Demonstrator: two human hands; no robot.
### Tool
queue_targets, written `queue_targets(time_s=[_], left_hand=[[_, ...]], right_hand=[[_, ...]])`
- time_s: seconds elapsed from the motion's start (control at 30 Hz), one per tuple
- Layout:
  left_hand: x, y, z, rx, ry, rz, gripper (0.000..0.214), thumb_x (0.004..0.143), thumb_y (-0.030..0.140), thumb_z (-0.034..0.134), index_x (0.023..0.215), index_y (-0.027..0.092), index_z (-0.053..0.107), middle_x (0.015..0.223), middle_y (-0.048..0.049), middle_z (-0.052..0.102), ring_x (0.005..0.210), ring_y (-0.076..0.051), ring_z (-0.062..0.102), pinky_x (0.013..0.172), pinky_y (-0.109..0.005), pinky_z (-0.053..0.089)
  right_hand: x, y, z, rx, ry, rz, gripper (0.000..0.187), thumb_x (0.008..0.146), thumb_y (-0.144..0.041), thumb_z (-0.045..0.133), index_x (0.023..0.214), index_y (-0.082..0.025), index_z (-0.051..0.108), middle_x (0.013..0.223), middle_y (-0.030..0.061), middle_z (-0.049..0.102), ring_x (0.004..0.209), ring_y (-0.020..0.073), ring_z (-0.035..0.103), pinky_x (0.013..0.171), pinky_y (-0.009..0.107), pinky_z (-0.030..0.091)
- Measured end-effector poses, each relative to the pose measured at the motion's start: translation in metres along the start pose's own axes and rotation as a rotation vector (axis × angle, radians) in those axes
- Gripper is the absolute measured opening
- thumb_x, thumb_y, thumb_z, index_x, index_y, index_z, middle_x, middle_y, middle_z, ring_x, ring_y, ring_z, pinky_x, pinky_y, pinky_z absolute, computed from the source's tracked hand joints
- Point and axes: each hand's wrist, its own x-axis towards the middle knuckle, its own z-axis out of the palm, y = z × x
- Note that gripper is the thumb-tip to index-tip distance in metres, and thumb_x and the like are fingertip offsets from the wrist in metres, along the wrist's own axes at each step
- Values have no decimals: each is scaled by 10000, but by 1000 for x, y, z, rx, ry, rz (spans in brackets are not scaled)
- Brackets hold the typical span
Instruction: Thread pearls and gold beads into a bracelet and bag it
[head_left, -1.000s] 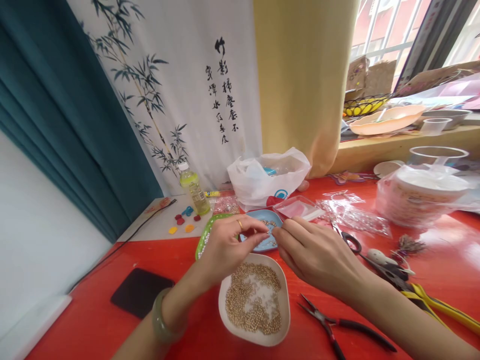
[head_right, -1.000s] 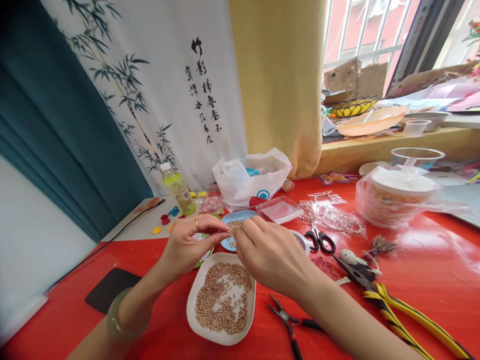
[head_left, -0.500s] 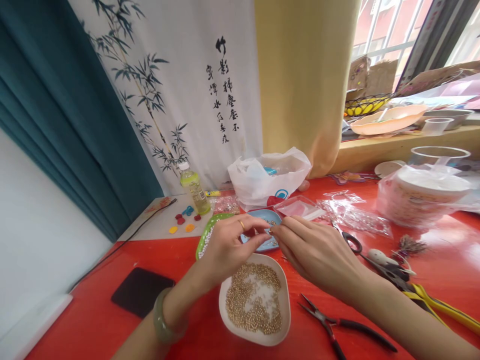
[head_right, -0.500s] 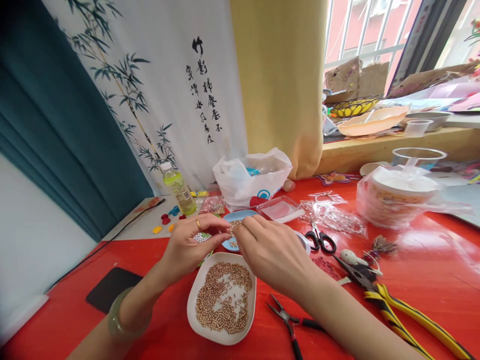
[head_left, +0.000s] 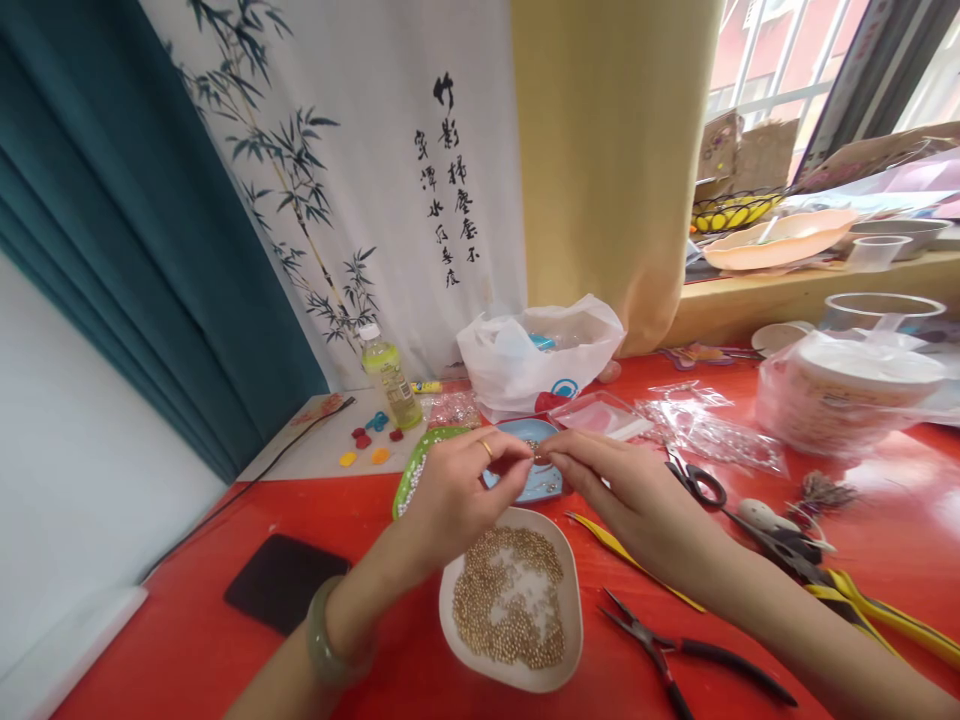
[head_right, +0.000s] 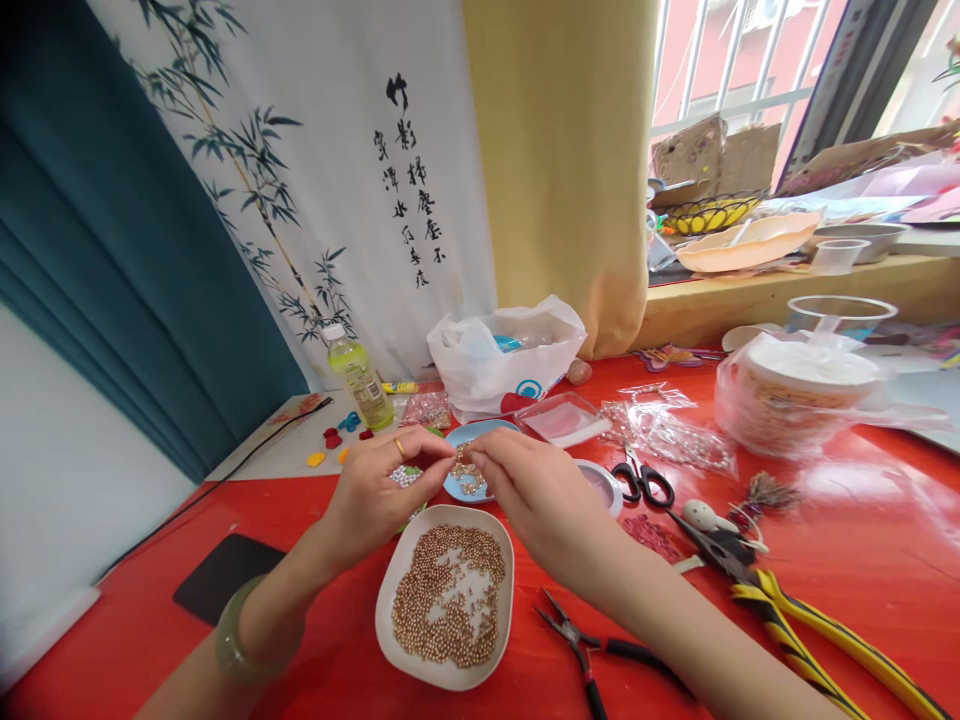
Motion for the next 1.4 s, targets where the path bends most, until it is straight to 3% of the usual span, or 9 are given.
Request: queue_targets(time_s=[0.1,0.17,0.33,0.57,0.9,1.4], left_hand=[[0,1,0,-10,-8,-6,88,756,140,506,731,162,587,646,5,580,595,-90,513,543,-202,407],[-1,2,0,-9,-6,-14,81,742,128,506,723,160,579,633,9,558,570,-82,487,518,-192,390],[-1,3,1,-1,12,-27,59,713,123,513,693,153,559,586,21,516,497,-63,406,465,-181,344],[-3,2,4,-102,-30,-84,52,715,137,526,684,150,566,572,22,526,495,-62,422,459,-174,346],[-3,1,5,-141,-46,-58,65,682,102,535,647,149,561,539,31,496,471,-54,394,446,-164,342],[-4,0,9,-170,-71,-69,81,707,126,519,642,151,560,529,30,474,458,-55,361,405,-163,293]], right_hand=[[3,-2,-2,348,-121,191,153,835,-194,396,824,-173,546,729,15,611,624,105,561,547,218,456],[3,-3,-1,439,-111,212,100,804,-188,441,822,-173,539,719,10,608,611,100,563,536,210,465],[0,-7,4,82,108,43,114,748,-156,496,848,-160,552,617,-4,576,540,110,531,495,229,433],[-2,-5,5,-126,185,-185,134,777,-142,443,798,-140,576,667,34,609,533,103,517,483,218,402],[-3,-1,7,-216,220,-236,130,726,-121,429,699,-149,554,594,21,577,480,94,482,456,209,394],[-6,4,10,-340,244,-225,152,693,-127,434,754,-152,572,495,-25,524,406,86,427,414,202,316]])
